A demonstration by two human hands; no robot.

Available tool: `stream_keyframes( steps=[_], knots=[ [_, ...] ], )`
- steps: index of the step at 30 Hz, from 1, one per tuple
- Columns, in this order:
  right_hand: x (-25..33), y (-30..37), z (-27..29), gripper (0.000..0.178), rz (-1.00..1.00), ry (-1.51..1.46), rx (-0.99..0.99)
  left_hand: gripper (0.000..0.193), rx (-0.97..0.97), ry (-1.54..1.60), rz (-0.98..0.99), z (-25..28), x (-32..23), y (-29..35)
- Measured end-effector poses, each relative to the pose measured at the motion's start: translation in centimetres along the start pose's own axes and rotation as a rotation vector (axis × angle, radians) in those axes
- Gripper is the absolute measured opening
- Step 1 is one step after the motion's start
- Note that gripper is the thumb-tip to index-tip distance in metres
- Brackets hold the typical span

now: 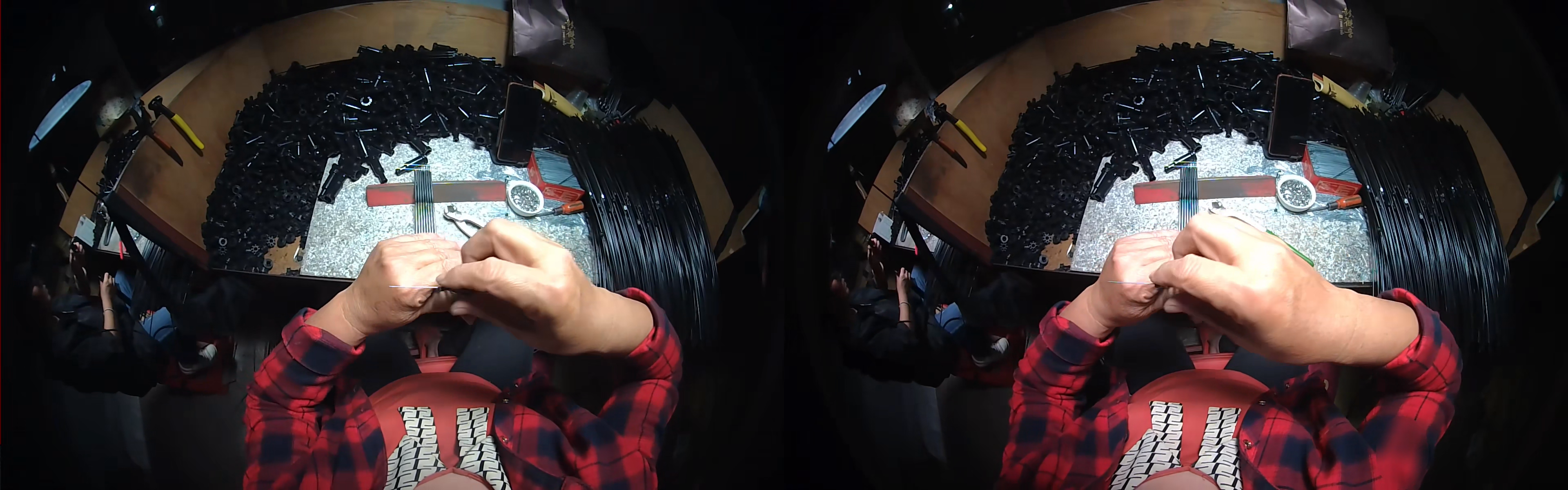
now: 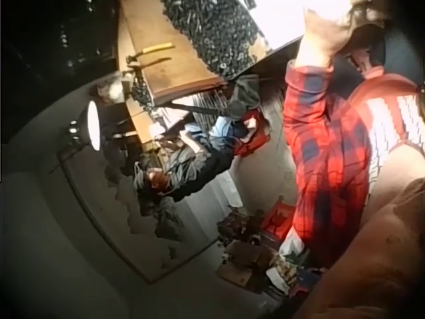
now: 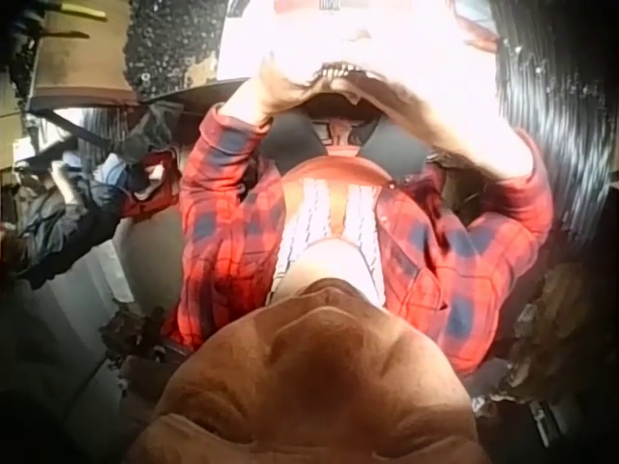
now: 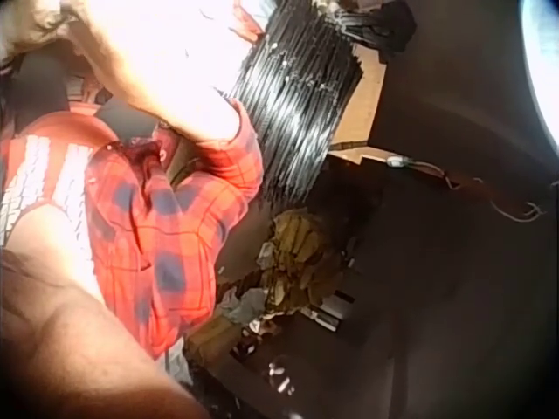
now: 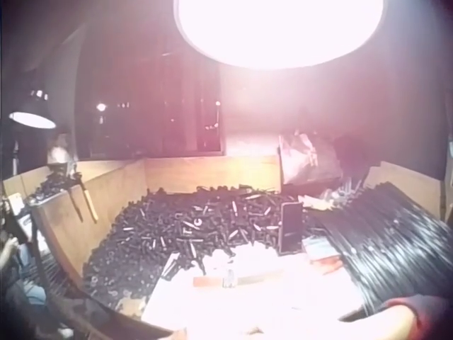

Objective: The recorder is assembling wire harnesses by organizing bundles of black wires, fitting them into plastic connectors, and using a crimping tool to secure the terminals.

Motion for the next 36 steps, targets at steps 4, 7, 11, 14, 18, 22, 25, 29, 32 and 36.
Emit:
stream_keyframes(
  steps=[4, 7, 11, 14, 18, 22, 25, 29, 32, 36],
  knots=[
    [-0.7, 0.1, -0.7, 0.029, -0.041, 0.019, 0.036, 0.052, 0.096, -0.124, 0.050, -2.3, 1.5, 1.8],
    [-1.0, -0.2, 0.0, 0.023, -0.059, 0.028, -0.022, 0.069, 0.290, -0.278, 0.092, -5.2, 3.4, 4.8],
    [-0.4, -0.9, 2.8, 0.017, -0.058, 0.022, -0.084, 0.089, 0.566, -0.270, 0.198, -8.0, 5.0, 7.1],
    [1.6, -2.5, 6.0, 0.015, 0.014, 0.127, -0.055, 0.086, 0.525, -0.310, 0.199, -6.4, 3.5, 5.4],
    [4.2, -5.0, 10.0, 0.015, -0.024, 0.100, -0.161, 0.055, 0.381, -0.243, 0.226, -2.6, 1.5, 2.3],
    [4.0, -3.6, 12.7, 0.019, -0.165, 0.178, -0.306, 0.023, 0.223, -0.148, 0.151, -0.3, 0.1, -2.0],
    [3.0, -2.1, 15.1, 0.022, -0.216, 0.251, -0.360, 0.019, 0.244, 0.002, 0.224, -0.6, 0.0, -4.4],
    [-2.9, -3.1, 14.1, 0.027, -0.204, 0.232, -0.361, 0.015, 0.123, 0.353, 0.610, -0.3, 5.3, -0.5],
    [-3.5, -2.1, 11.1, 0.031, -0.134, 0.402, -0.328, 0.019, -0.113, 0.610, 0.899, -0.5, 9.3, 3.5],
    [-6.7, 5.2, -2.1, 0.034, -0.354, -0.064, -0.166, 0.022, -0.446, 0.795, 1.126, -1.6, 11.5, 7.6]
  ],
)
Point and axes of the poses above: each hand's wrist, its own y-axis away from the middle knuckle, its own z-axis out of the back of the hand, x = y × z, the point moved 7 cm from there along -y, towards the middle knuckle, and after that the axes turned 7 degrees about -y, right-handed, at the moved point
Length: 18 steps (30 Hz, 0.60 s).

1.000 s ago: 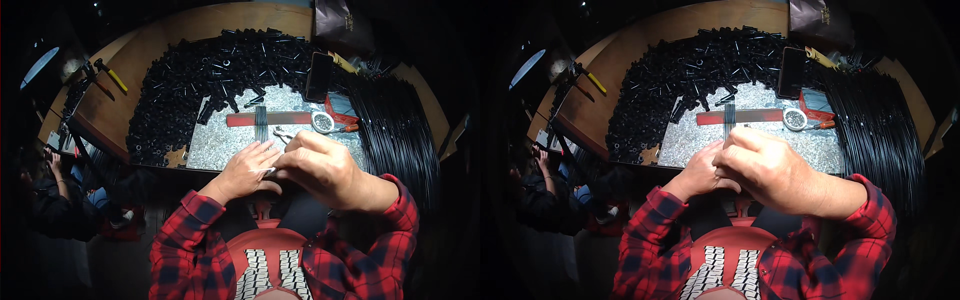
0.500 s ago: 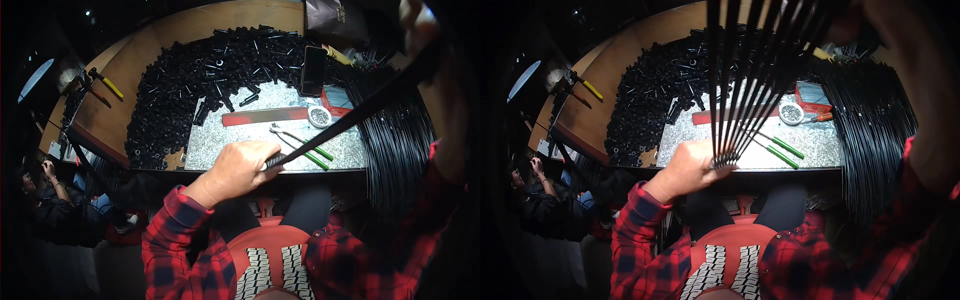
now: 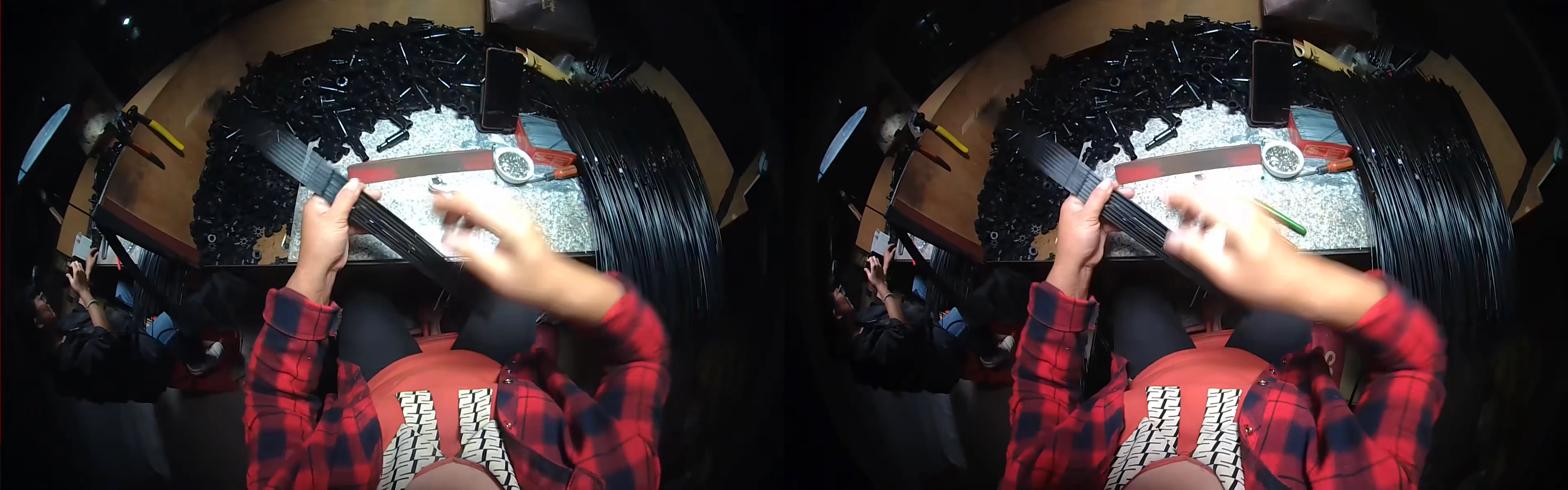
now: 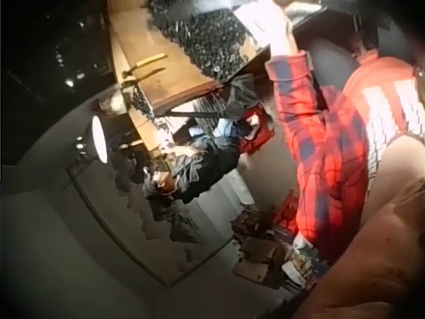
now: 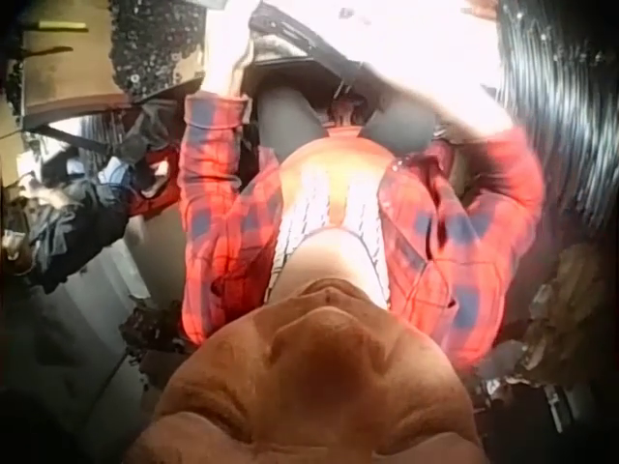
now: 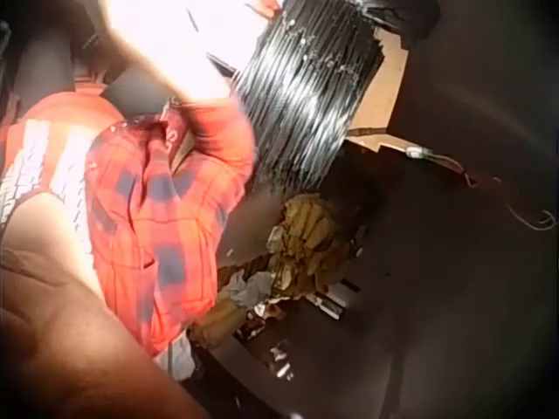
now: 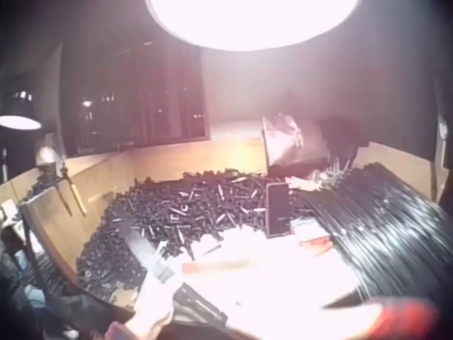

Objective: The recorder is assembling wire harnesses by organizing bundles of black wires, fitting them into plastic connectors, and using a crimping tool to secure the terminals.

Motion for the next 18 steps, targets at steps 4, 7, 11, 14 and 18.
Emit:
stream_keyframes(
  steps=[4, 7, 11, 14, 18],
  knots=[
    [-4.0, 7.1, -12.7, 0.044, -0.721, -1.026, 0.272, 0.022, -0.182, 0.230, 0.017, 1.4, 4.2, 1.2],
    [-5.7, 7.5, -15.9, 0.046, -0.768, -1.280, 0.058, 0.025, -0.307, 0.358, 0.071, 1.5, 6.4, 3.3],
    [-8.5, 6.6, -15.4, 0.055, -0.811, -1.488, -0.301, 0.027, -0.330, 0.409, 0.072, 0.2, 7.7, 5.3],
    [-9.6, 6.6, -12.3, 0.052, -0.779, -1.363, -0.593, 0.031, -0.288, 0.457, 0.072, -2.3, 7.3, 6.3],
    [-10.3, 5.3, -6.0, 0.049, -0.783, -1.117, -0.623, 0.045, 0.073, 0.450, 0.175, -5.7, 6.4, 7.5]
  ],
)
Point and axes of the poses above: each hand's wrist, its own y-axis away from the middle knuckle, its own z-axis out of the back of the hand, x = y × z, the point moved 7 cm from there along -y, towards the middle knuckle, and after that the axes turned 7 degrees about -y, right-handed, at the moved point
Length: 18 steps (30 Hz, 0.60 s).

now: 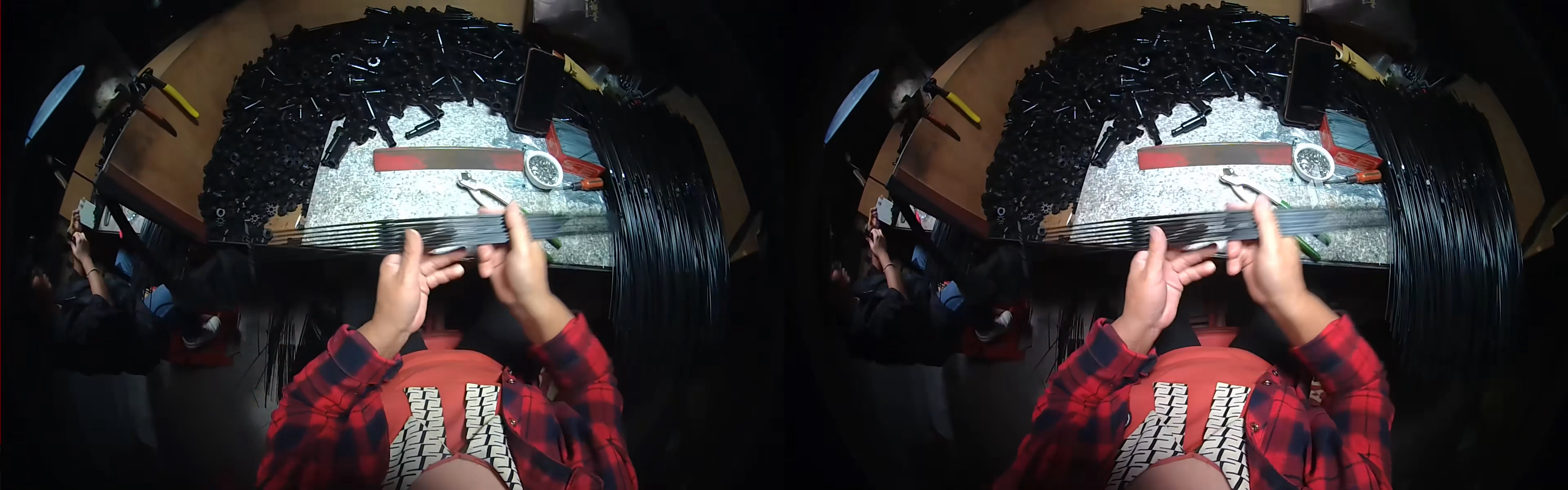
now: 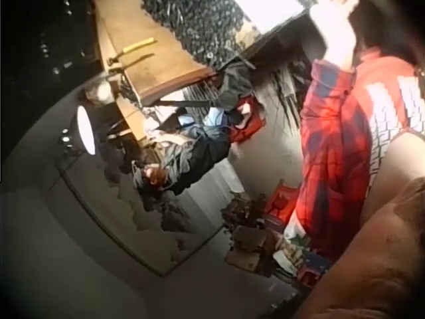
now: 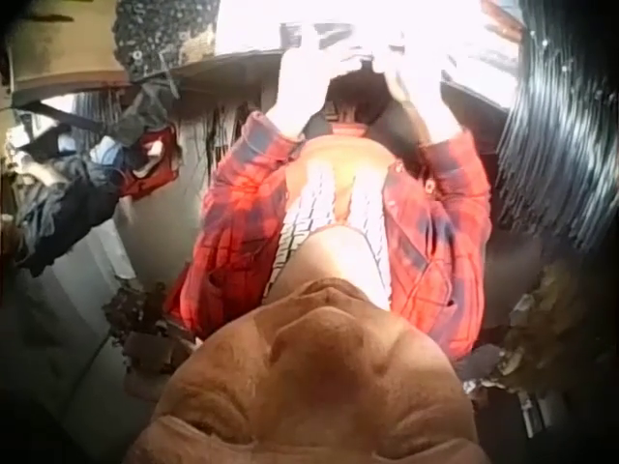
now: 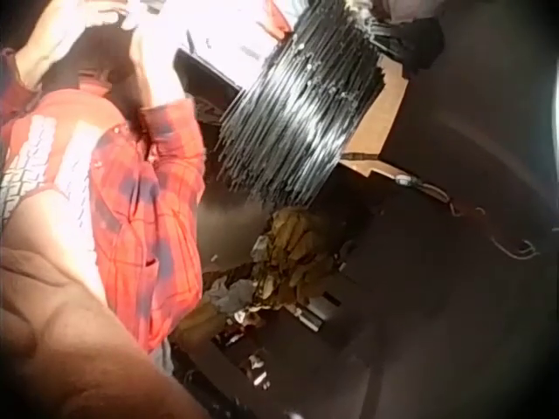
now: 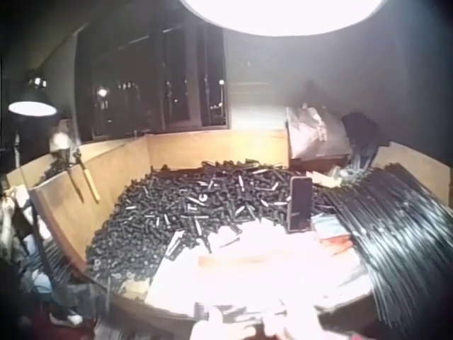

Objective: The recorder is assembling wire harnesses by organizing bundles of black wires, fitting them into plastic connectors, and using a crimping tool to secure the terminals.

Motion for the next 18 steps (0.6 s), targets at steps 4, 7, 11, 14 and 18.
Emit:
stream_keyframes(
  steps=[4, 7, 11, 14, 18],
  knots=[
    [8.1, -0.5, -2.5, 0.044, 0.110, 0.370, 0.133, 0.036, 0.237, -0.270, 0.123, -1.5, 0.4, 2.9],
    [10.7, -0.6, -3.6, 0.037, 0.189, 0.575, 0.383, 0.027, 0.316, -0.332, 0.136, -2.6, 0.2, 3.7],
    [7.8, 0.3, -5.0, 0.022, 0.002, 0.995, 0.515, 0.020, 0.205, -0.562, -0.143, -2.6, -3.7, 3.8],
    [4.2, 0.7, -5.2, 0.026, 0.101, 1.123, 0.762, 0.017, 0.058, -0.731, -0.484, -2.8, -8.3, 3.3],
    [0.3, 1.2, -4.5, 0.034, 0.018, 1.146, 0.933, 0.023, -0.017, -0.885, -0.673, -2.9, -12.3, 2.2]
  ],
)
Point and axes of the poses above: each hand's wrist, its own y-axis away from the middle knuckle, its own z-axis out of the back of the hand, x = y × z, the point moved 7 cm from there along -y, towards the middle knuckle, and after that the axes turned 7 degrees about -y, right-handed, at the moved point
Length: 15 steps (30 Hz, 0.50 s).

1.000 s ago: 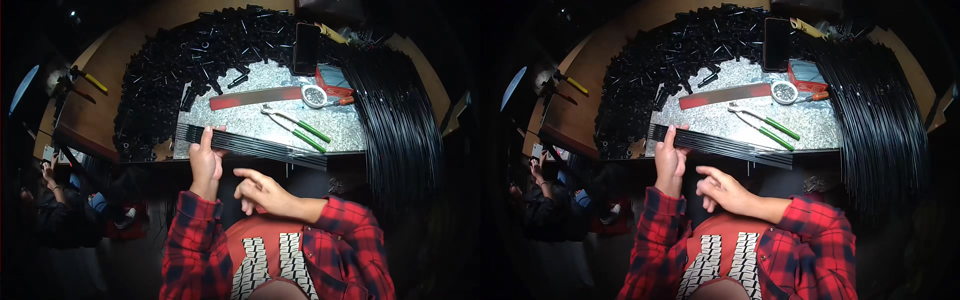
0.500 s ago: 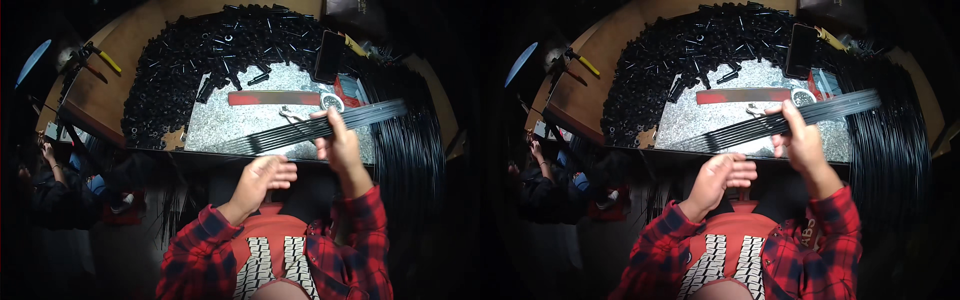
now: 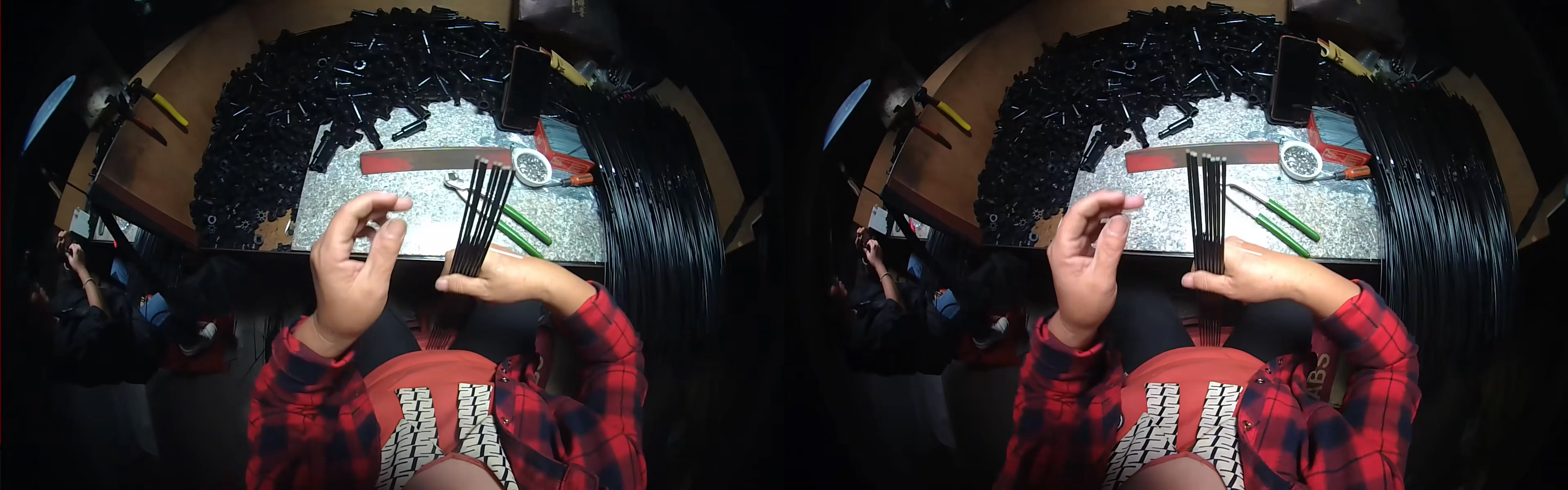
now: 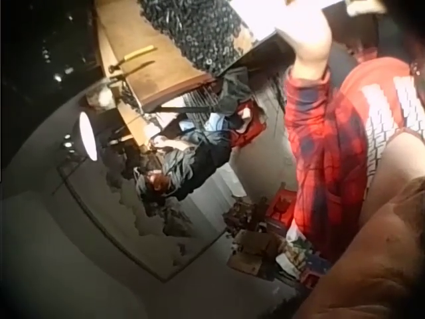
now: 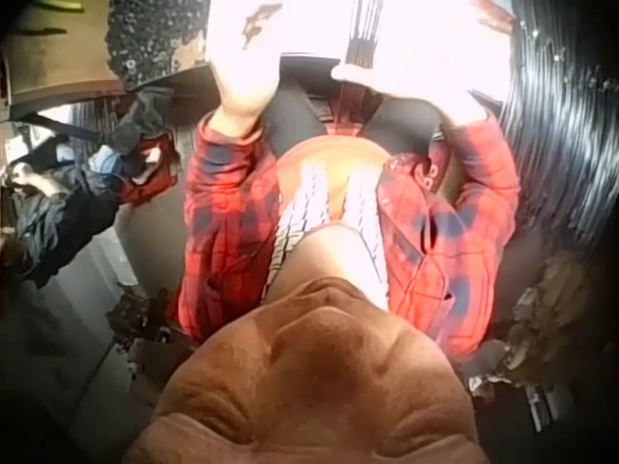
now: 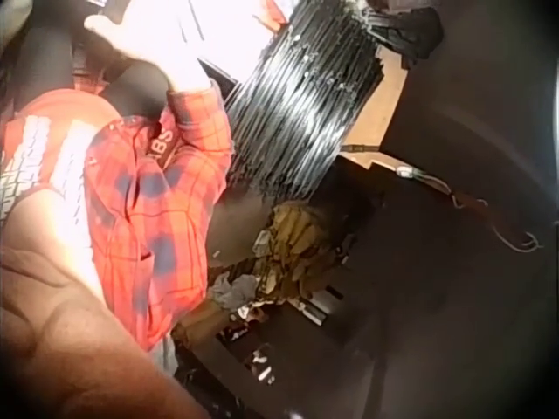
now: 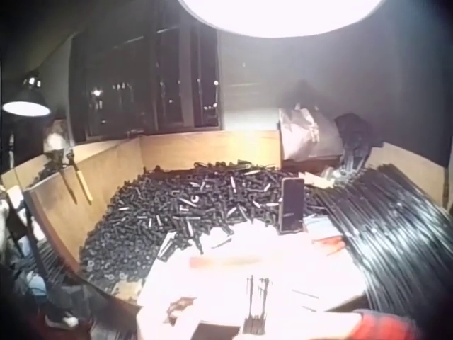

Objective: The recorder is assembling wire harnesses by organizing bundles of black wires, fitting them into plastic connectors, and using a crimping tool to secure the terminals.

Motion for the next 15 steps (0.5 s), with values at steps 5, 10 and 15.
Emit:
stream_keyframes(
  steps=[5, 10, 15],
  knots=[
    [-0.5, -0.6, -2.1, 0.033, 0.020, 0.063, 0.056, 0.048, 0.204, 0.078, 0.026, -2.1, -2.4, -2.2],
    [0.9, -0.1, -3.0, 0.032, 0.207, 0.025, -0.003, 0.043, 0.438, 0.083, 0.079, -4.0, -3.4, -2.7],
    [-0.2, 0.8, -3.0, 0.035, 0.182, -0.167, 0.082, 0.035, 0.426, 0.039, -0.029, -3.6, -3.9, -2.1]
  ],
)
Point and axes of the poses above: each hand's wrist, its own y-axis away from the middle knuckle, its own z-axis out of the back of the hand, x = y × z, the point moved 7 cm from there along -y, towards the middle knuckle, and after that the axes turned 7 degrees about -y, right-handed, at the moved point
